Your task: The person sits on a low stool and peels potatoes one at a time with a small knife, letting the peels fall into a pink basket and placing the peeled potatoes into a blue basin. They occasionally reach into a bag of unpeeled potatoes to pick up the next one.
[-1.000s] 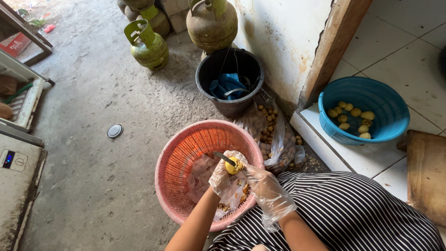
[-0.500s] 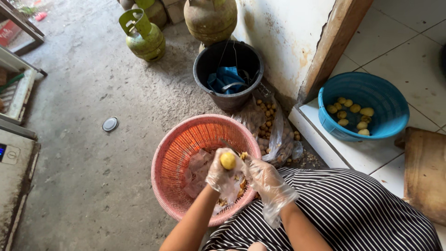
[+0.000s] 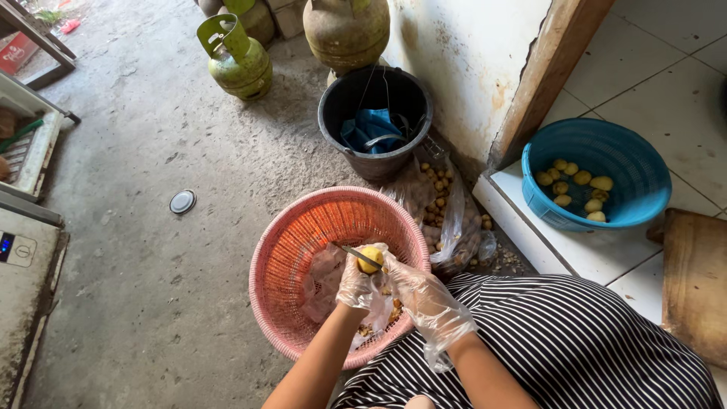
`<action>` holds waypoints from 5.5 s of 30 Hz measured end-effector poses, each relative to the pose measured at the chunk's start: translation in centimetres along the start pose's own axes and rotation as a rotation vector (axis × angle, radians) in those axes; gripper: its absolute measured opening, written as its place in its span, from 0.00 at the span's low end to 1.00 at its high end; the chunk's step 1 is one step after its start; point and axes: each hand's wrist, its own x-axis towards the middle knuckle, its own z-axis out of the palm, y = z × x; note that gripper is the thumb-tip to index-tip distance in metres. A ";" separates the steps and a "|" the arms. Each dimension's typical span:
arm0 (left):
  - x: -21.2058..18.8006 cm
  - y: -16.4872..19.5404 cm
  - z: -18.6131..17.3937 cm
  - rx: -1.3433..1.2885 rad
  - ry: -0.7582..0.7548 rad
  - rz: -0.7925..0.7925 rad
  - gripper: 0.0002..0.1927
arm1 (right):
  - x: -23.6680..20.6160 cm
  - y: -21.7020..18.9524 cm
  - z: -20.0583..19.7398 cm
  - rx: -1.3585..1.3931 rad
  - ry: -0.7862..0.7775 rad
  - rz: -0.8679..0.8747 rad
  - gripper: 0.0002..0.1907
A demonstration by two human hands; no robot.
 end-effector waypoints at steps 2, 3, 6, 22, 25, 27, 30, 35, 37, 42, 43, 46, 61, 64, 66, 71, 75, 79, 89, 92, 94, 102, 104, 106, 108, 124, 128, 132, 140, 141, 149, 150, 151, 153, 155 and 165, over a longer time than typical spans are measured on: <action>0.3 -0.5 0.5 0.048 -0.169 -0.003 0.30 | -0.1 -0.4 0.0 0.007 -0.026 0.236 0.22; 0.3 -0.7 0.8 0.070 -0.252 -0.003 0.33 | -0.2 -0.5 0.0 0.010 -0.042 0.355 0.21; -0.2 -1.6 1.6 -0.038 -0.034 0.013 0.21 | -0.5 -0.3 0.1 -0.021 0.078 0.190 0.21; -1.2 -2.7 4.1 -0.214 -0.007 -0.105 0.17 | -2.0 1.9 -0.6 -0.148 0.185 -0.006 0.20; -1.0 -3.0 3.9 -0.152 -0.075 -0.045 0.17 | -2.3 2.7 -0.5 -0.199 0.204 -0.058 0.21; -0.9 -3.3 3.8 -0.133 -0.162 -0.021 0.16 | -2.3 3.0 -0.4 -0.233 0.210 -0.057 0.20; -0.7 -3.8 3.8 -0.207 -0.331 -0.044 0.13 | -2.4 3.3 -0.5 -0.274 0.176 0.010 0.21; -1.1 -4.3 4.4 -0.026 -0.053 -0.014 0.17 | -2.2 3.0 -0.9 -0.221 0.213 0.021 0.22; -1.6 -4.6 4.7 0.036 -0.030 -0.032 0.18 | -2.0 2.6 -1.3 -0.190 0.224 0.037 0.22; -2.7 -5.0 5.4 0.169 0.017 0.033 0.10 | -2.2 1.9 -2.5 -0.135 0.264 0.191 0.16; -2.8 -4.7 5.5 0.115 0.047 0.024 0.11 | -2.2 1.9 -2.7 -0.117 0.251 0.188 0.17; -2.9 -3.5 5.6 -0.085 0.016 -0.017 0.13 | -2.3 1.7 -3.0 -0.006 0.196 0.170 0.19; -2.3 -5.9 3.0 -0.123 -0.550 0.360 0.22 | -2.4 2.3 -2.0 -0.076 0.180 0.035 0.22; -2.6 -4.8 2.9 0.044 -0.221 0.091 0.22 | -2.4 2.7 -1.8 -0.050 0.180 0.011 0.22; -2.9 -4.1 3.1 0.095 -0.053 0.165 0.15 | -2.4 2.6 -1.7 -0.040 0.154 0.020 0.19; -2.1 -4.1 4.1 -0.016 -0.195 0.126 0.15 | -2.5 1.7 -1.7 0.007 0.167 0.113 0.21; -1.6 -4.5 4.1 -0.060 -0.088 0.186 0.15 | -2.3 1.2 -1.7 -0.046 0.201 0.073 0.21; -2.0 -4.6 4.1 0.110 -0.092 0.130 0.13 | -1.9 0.8 -1.8 0.056 0.214 0.126 0.17; -2.0 -3.4 4.4 0.107 -0.197 -0.094 0.19 | -2.4 -0.3 -2.5 0.203 0.031 0.024 0.20; -1.6 -3.6 4.2 0.030 -0.224 -0.083 0.23 | -2.6 0.0 -1.8 0.098 0.064 -0.012 0.23; -1.5 -3.8 4.2 -0.016 -0.116 -0.128 0.26 | -2.4 0.4 -1.9 0.258 0.128 0.120 0.25; -8.5 -1.3 6.1 0.038 -0.241 -0.153 0.20 | -2.4 0.5 -2.4 -0.043 0.159 -0.209 0.22; -10.2 -0.9 7.2 0.022 -0.414 -0.127 0.15 | -2.4 0.5 -2.3 0.059 0.030 0.190 0.24; -11.4 -0.9 8.0 -0.064 -0.409 -0.126 0.13 | -2.2 0.8 -2.3 0.157 0.007 0.381 0.25; -11.8 -1.1 8.3 -0.214 -0.221 -0.157 0.16 | -2.3 1.3 -2.6 0.251 0.101 0.373 0.24; -2.7 -4.0 3.1 0.203 -0.221 0.138 0.19 | -2.1 1.3 -1.6 0.003 0.156 -0.072 0.24; -4.5 -3.5 4.4 0.172 -0.212 0.146 0.16 | -2.2 1.8 -1.5 -0.061 0.153 -0.065 0.23; -5.8 -3.0 5.1 0.030 -0.232 0.091 0.15 | -2.1 1.6 -1.6 -0.083 0.140 -0.066 0.23; -4.8 -3.6 4.4 0.124 -0.431 0.201 0.14 | -2.3 2.0 -1.6 -0.020 0.141 0.046 0.21; -4.8 -3.7 4.5 0.120 -0.380 0.191 0.11 | -2.2 2.3 -1.5 -0.042 0.148 0.000 0.21; -4.1 -4.1 4.5 0.156 -0.306 0.186 0.11 | -2.3 3.1 -0.9 -0.148 0.184 -0.046 0.24; -3.9 -4.3 4.4 0.146 -0.350 0.191 0.10 | -2.3 2.9 -1.0 -0.141 0.184 -0.031 0.25; -3.8 -4.5 4.2 0.107 -0.321 0.178 0.11 | -2.3 2.7 -1.1 -0.140 0.186 -0.033 0.24; -3.5 -4.8 4.0 0.029 -0.262 0.153 0.11 | -2.3 2.2 -1.5 -0.138 0.191 -0.037 0.23; -3.3 -4.9 4.0 0.046 -0.284 0.142 0.16 | -2.3 1.6 -1.8 -0.139 0.217 -0.060 0.24; -4.6 -5.4 4.4 0.202 -0.444 0.100 0.23 | -1.4 1.3 -2.6 0.106 0.168 0.245 0.22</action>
